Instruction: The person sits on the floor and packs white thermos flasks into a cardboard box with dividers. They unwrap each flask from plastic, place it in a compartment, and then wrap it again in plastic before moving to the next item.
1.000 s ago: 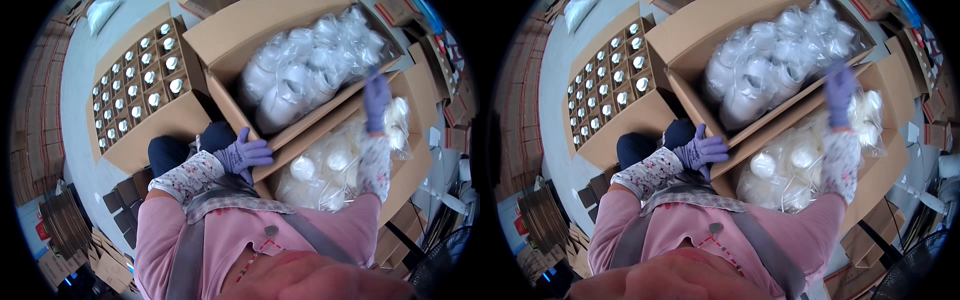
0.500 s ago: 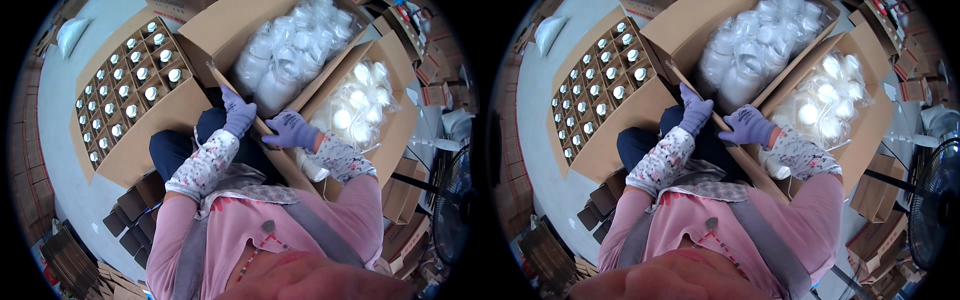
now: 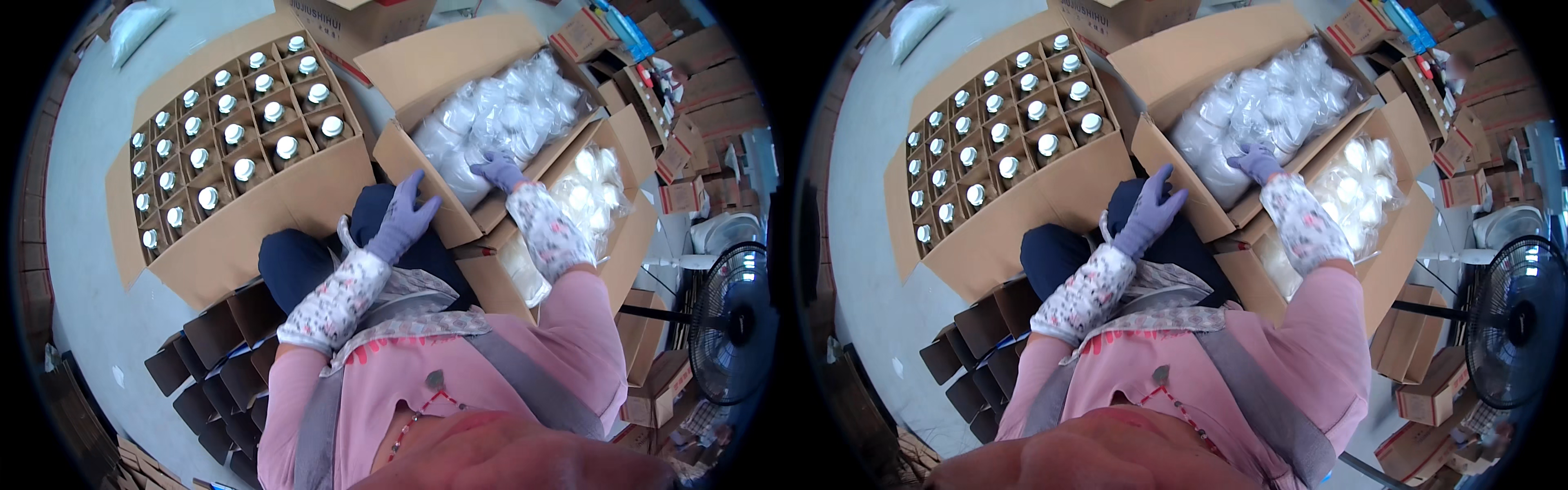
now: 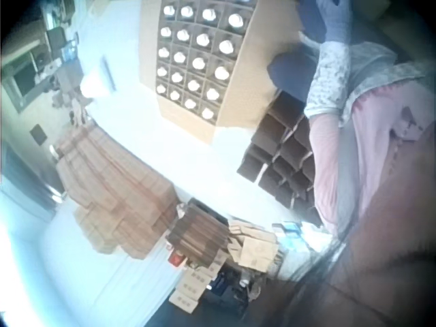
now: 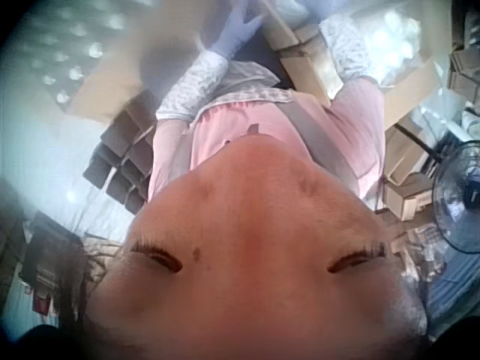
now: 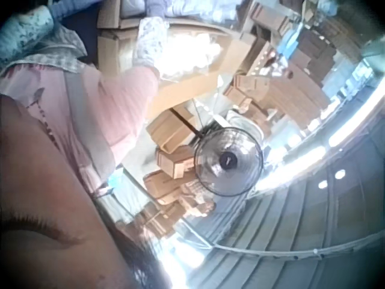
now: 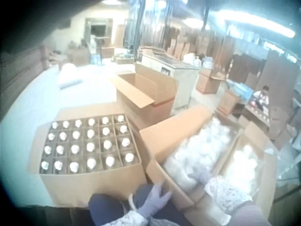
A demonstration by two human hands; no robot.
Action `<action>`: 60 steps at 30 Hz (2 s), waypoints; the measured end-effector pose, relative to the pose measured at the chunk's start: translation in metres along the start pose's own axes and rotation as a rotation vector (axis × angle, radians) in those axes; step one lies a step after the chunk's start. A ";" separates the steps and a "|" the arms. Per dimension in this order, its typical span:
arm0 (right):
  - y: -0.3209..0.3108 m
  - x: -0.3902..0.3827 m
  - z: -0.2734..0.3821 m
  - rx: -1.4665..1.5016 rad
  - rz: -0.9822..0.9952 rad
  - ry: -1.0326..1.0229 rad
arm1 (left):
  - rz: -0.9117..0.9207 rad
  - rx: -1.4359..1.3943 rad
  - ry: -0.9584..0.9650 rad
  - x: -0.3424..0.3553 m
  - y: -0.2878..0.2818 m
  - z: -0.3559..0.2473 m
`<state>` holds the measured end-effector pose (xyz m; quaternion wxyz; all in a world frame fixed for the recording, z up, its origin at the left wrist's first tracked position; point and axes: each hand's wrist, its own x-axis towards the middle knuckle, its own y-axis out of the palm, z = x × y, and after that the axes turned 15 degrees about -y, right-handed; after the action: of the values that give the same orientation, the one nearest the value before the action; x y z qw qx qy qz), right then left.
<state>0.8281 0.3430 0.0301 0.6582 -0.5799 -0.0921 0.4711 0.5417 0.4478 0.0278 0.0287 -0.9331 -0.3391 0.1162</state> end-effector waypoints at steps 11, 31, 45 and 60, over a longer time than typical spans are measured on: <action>-0.212 -0.213 0.249 -0.044 -0.187 -1.288 | -0.088 -0.098 0.445 -0.030 -0.173 -0.103; -0.056 0.052 0.519 1.053 0.362 -1.278 | -1.009 0.468 0.391 0.009 -0.382 -0.077; -0.024 0.149 0.452 0.459 0.048 -1.098 | -1.095 -0.483 0.035 0.050 -0.399 -0.001; 0.028 -0.015 0.305 0.962 0.179 -0.983 | -0.634 0.479 -0.146 -0.178 -0.297 -0.134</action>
<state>0.6021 0.5348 0.1075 0.6826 0.0519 -0.1122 0.7202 0.2556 0.5656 0.2322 0.2554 -0.7386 -0.5745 0.2434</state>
